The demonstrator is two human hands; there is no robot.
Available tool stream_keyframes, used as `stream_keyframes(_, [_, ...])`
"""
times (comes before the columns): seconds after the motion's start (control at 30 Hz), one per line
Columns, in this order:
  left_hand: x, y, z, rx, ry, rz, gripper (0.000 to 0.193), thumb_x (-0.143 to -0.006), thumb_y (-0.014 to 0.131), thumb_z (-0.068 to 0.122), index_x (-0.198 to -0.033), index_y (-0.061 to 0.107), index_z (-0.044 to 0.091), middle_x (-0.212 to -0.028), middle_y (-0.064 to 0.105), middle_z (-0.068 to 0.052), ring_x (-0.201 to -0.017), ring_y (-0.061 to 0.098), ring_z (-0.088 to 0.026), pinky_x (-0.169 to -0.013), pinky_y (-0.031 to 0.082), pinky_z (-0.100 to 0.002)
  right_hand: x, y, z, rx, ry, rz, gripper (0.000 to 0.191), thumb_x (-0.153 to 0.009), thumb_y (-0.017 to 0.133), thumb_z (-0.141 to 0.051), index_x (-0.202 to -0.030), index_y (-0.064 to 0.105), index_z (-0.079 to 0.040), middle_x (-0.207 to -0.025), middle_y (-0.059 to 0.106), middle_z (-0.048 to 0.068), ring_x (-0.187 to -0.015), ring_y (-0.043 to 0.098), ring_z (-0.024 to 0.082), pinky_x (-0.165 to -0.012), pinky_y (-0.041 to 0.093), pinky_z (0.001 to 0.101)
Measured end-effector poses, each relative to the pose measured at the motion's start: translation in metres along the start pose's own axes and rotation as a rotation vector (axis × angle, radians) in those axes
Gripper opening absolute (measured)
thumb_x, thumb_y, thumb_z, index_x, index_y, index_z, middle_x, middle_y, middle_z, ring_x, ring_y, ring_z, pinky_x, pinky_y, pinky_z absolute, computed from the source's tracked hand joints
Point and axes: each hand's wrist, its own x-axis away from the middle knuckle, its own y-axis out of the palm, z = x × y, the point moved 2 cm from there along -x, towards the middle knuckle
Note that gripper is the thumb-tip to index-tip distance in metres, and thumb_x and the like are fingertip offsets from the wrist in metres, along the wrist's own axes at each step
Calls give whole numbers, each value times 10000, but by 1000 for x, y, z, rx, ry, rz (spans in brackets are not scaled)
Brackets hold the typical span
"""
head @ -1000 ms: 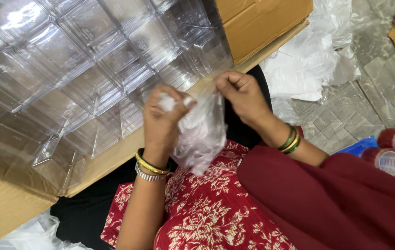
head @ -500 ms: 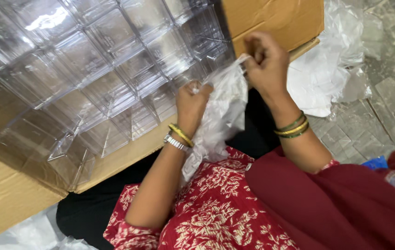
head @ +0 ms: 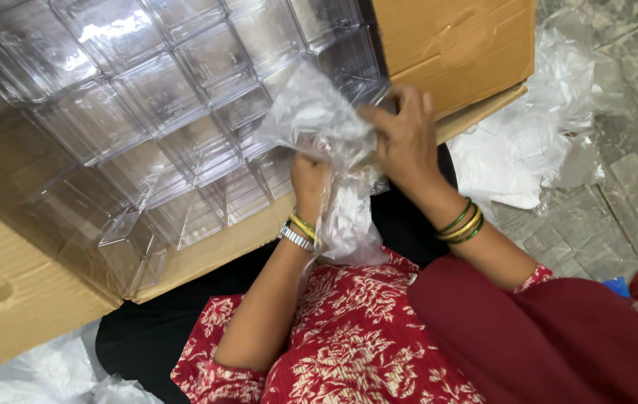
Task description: The person sits on the floor and places clear plastic boxes into plastic bags, then puts the bagged boxes into a cardboard box. They repeat this bagging cycle with multiple boxes and handle plastic bags and cartons throughout.
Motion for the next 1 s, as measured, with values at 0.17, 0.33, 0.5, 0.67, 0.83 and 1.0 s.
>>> stream_keyframes(0.17, [17, -28, 13, -78, 31, 62, 303, -921, 624, 161, -1193, 696, 49, -795, 747, -162, -651, 689, -241, -606, 512, -375, 16, 20, -26, -77, -41, -37, 470, -807, 672, 50, -1216, 702, -180, -1355, 561, 206, -1259, 534, 403, -1075, 440, 492])
stream_keyframes(0.33, [22, -46, 23, -102, 177, 65, 357, -859, 594, 70, -1202, 690, 46, -845, 755, -149, -674, 706, -220, -626, 536, -358, 16, 29, -25, 12, 67, 18, 651, -897, 605, 91, -1523, 508, -59, -1495, 493, 258, -1362, 471, 453, -1177, 392, 528])
stream_keyframes(0.5, [31, -45, 30, 1, 175, 61, 420, -849, 543, 20, -1246, 672, 69, -888, 769, -135, -719, 713, -226, -653, 545, -357, 16, 37, -34, -25, 54, -90, 688, -831, 588, 88, -1501, 522, -52, -1381, 524, 242, -1307, 458, 462, -1139, 386, 545])
stream_keyframes(0.67, [35, -47, 20, 57, 228, 100, 320, -932, 586, 61, -1238, 677, 55, -958, 766, -122, -843, 736, -202, -716, 551, -348, 12, 43, -41, -58, 97, -82, 594, -787, 576, 111, -1343, 660, -81, -1362, 563, 264, -1228, 534, 445, -1049, 452, 487])
stream_keyframes(0.83, [26, -51, 1, 379, 193, 89, 267, -916, 597, -12, -1176, 655, -22, -970, 734, -119, -808, 725, -210, -676, 591, -339, 23, 36, -29, -566, 269, -51, 523, -845, 469, 170, -1250, 718, -46, -1233, 740, 138, -1090, 728, 227, -924, 569, 300])
stream_keyframes(1.0, [37, -60, -3, 744, 19, -34, 299, -982, 652, 31, -1265, 611, -60, -1076, 705, -114, -823, 705, -175, -653, 592, -295, 48, 27, -20, -915, 403, 62, 315, -1015, 530, 122, -1268, 695, 32, -1194, 735, 95, -1054, 672, 150, -953, 532, 255])
